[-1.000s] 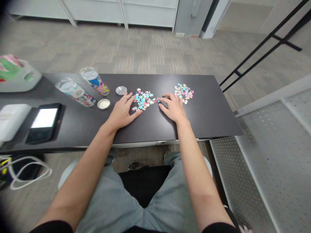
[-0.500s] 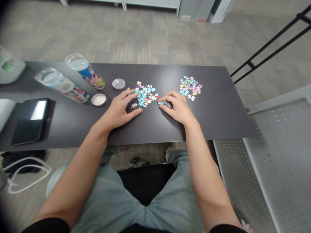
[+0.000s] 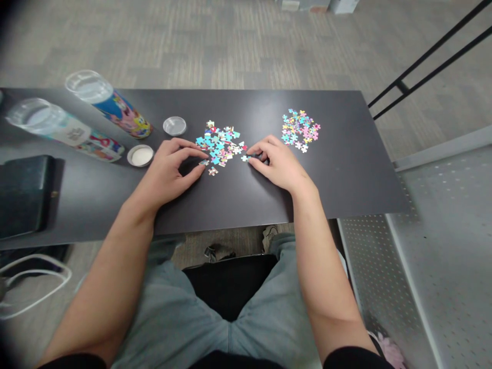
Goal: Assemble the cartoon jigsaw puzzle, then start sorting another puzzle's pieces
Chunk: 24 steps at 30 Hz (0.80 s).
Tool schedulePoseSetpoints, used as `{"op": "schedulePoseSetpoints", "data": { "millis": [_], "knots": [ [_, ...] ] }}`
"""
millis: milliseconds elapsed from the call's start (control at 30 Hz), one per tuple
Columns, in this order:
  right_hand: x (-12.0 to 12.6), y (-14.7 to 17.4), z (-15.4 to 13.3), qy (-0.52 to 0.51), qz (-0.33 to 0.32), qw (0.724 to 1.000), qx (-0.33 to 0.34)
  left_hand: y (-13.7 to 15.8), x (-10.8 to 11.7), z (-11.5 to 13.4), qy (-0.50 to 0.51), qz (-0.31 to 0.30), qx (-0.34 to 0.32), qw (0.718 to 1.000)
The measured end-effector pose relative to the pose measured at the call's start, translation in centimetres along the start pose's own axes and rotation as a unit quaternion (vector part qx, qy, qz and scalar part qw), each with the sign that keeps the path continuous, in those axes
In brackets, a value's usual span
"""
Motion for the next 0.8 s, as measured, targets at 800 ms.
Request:
{"op": "schedulePoseSetpoints", "data": {
  "millis": [800],
  "knots": [
    [-0.4,0.5,-0.5,-0.001,-0.006,1.000,0.000,-0.1,0.0,0.3,0.066,0.010,0.049,0.997]
  ]
}}
Point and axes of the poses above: each hand's wrist, its own y-axis away from the middle knuckle, its own x-axis out of the back of the hand, z = x × y, the point moved 6 cm from there along -y, towards the middle knuckle, and after that the axes turned 4 degrees about z, right-handed, at the moved point
